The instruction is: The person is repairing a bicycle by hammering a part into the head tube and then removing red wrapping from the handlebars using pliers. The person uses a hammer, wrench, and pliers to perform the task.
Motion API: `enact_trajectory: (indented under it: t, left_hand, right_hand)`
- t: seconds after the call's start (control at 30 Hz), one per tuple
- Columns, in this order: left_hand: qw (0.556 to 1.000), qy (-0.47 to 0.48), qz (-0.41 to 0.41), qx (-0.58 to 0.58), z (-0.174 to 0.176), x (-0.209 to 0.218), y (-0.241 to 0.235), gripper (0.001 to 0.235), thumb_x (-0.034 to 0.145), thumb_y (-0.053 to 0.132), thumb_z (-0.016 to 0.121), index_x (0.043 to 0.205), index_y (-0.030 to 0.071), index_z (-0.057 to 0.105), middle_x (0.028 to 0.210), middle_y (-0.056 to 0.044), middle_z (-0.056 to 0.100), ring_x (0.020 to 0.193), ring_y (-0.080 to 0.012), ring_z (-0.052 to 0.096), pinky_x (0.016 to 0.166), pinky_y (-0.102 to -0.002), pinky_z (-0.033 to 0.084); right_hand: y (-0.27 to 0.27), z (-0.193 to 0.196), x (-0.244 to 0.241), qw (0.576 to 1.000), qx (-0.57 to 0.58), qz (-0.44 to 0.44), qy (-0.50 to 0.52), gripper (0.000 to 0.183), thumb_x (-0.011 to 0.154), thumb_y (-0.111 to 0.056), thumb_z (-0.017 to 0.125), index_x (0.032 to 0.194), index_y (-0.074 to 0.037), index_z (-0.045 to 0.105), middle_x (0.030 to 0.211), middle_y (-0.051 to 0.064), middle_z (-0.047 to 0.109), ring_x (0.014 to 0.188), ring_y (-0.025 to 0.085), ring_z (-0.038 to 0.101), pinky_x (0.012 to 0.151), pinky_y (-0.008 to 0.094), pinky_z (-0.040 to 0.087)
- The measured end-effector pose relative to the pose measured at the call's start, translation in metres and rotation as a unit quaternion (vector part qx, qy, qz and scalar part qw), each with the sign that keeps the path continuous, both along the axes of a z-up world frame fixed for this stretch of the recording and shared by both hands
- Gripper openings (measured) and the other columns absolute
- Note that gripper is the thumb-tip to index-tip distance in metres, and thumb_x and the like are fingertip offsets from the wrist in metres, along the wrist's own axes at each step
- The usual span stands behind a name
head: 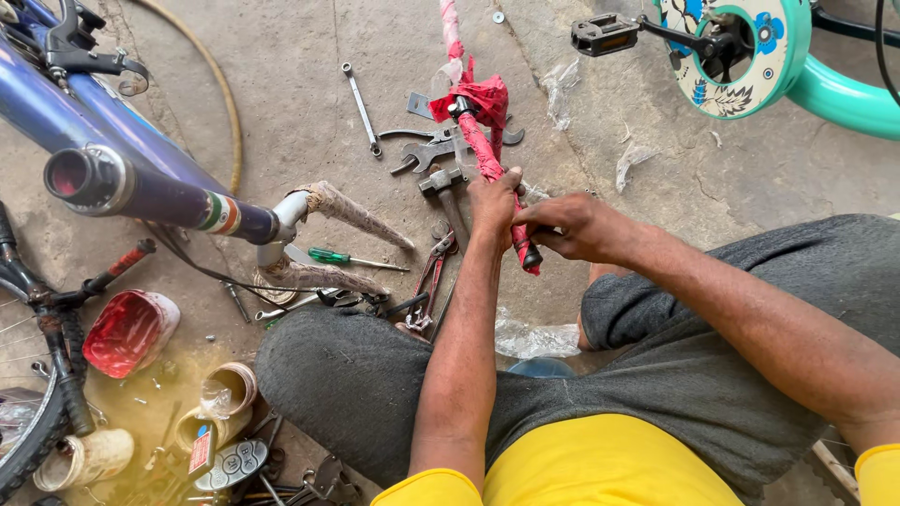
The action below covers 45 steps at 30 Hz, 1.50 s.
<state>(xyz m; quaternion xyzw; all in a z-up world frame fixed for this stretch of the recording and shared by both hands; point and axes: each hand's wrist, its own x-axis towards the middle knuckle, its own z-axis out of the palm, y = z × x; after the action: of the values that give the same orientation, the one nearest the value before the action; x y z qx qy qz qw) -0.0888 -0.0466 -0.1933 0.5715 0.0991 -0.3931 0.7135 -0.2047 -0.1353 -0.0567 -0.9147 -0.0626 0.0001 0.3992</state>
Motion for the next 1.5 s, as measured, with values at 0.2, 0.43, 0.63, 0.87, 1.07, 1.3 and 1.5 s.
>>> enact_trajectory:
  t: [0.2, 0.43, 0.63, 0.87, 1.07, 1.3, 1.5]
  left_hand:
    - [1.0, -0.001, 0.002, -0.002, -0.009, 0.003, 0.001, 0.012, 0.088, 0.006, 0.073, 0.084, 0.002, 0.063, 0.067, -0.005, 0.062, 0.055, -0.0145, 0.056, 0.05, -0.032, 0.044]
    - [1.0, -0.016, 0.0, -0.005, 0.005, 0.006, 0.003, 0.012, 0.087, 0.006, 0.074, 0.085, 0.003, 0.063, 0.066, -0.004, 0.063, 0.054, -0.0137, 0.057, 0.049, -0.032, 0.045]
    - [0.999, -0.008, -0.024, 0.034, 0.013, 0.004, -0.001, 0.014, 0.088, 0.008, 0.073, 0.083, 0.002, 0.06, 0.063, -0.004, 0.06, 0.049, -0.015, 0.053, 0.044, -0.034, 0.042]
    - [0.991, -0.117, -0.008, 0.064, 0.001, 0.005, -0.01, 0.019, 0.087, 0.007, 0.075, 0.077, 0.002, 0.06, 0.064, -0.003, 0.06, 0.052, -0.0121, 0.054, 0.044, -0.033, 0.041]
    - [0.998, 0.024, 0.006, 0.049, 0.011, 0.041, 0.007, 0.021, 0.088, 0.016, 0.072, 0.076, 0.003, 0.062, 0.061, -0.003, 0.058, 0.047, -0.0163, 0.052, 0.043, -0.035, 0.043]
    - [0.923, -0.36, -0.114, 0.078, 0.1, -0.011, 0.015, 0.027, 0.086, 0.023, 0.078, 0.097, 0.003, 0.063, 0.064, -0.011, 0.059, 0.053, -0.0195, 0.056, 0.051, -0.038, 0.048]
    - [0.82, -0.553, -0.141, 0.045, 0.131, -0.052, 0.034, 0.035, 0.093, 0.03, 0.075, 0.11, 0.002, 0.064, 0.077, -0.016, 0.067, 0.065, -0.0282, 0.069, 0.059, -0.043, 0.051]
  right_hand:
    - [0.0, -0.003, 0.012, 0.999, -0.033, 0.037, 0.023, 0.036, 0.085, -0.006, 0.074, 0.119, -0.009, 0.064, 0.086, 0.01, 0.071, 0.077, 0.031, 0.072, 0.07, 0.044, 0.057]
    - [0.011, -0.016, 0.013, 0.991, -0.053, 0.025, 0.122, 0.021, 0.079, 0.001, 0.063, 0.099, -0.004, 0.058, 0.084, 0.009, 0.065, 0.076, 0.026, 0.069, 0.068, 0.039, 0.059]
    - [0.002, -0.031, -0.001, 0.996, -0.085, -0.012, 0.031, 0.015, 0.073, -0.001, 0.064, 0.088, -0.003, 0.059, 0.078, 0.012, 0.059, 0.07, 0.027, 0.062, 0.066, 0.044, 0.053]
    - [0.039, 0.004, -0.055, 0.981, -0.036, -0.016, 0.192, 0.01, 0.072, -0.001, 0.056, 0.069, -0.004, 0.065, 0.071, 0.015, 0.065, 0.072, 0.033, 0.066, 0.069, 0.047, 0.055]
    - [0.045, -0.006, -0.091, 0.903, -0.122, -0.006, 0.412, 0.032, 0.077, -0.006, 0.06, 0.107, -0.005, 0.071, 0.095, 0.022, 0.069, 0.088, 0.037, 0.071, 0.078, 0.048, 0.057]
    - [-0.069, -0.003, 0.005, 0.89, 0.21, -0.366, 0.174, 0.044, 0.097, -0.04, 0.064, 0.131, -0.014, 0.058, 0.114, 0.005, 0.072, 0.099, 0.017, 0.068, 0.08, 0.039, 0.055]
    - [-0.041, 0.028, 0.038, 0.722, 0.609, -0.327, 0.018, 0.039, 0.096, -0.036, 0.074, 0.122, -0.009, 0.063, 0.089, 0.004, 0.069, 0.069, 0.014, 0.062, 0.067, 0.036, 0.055]
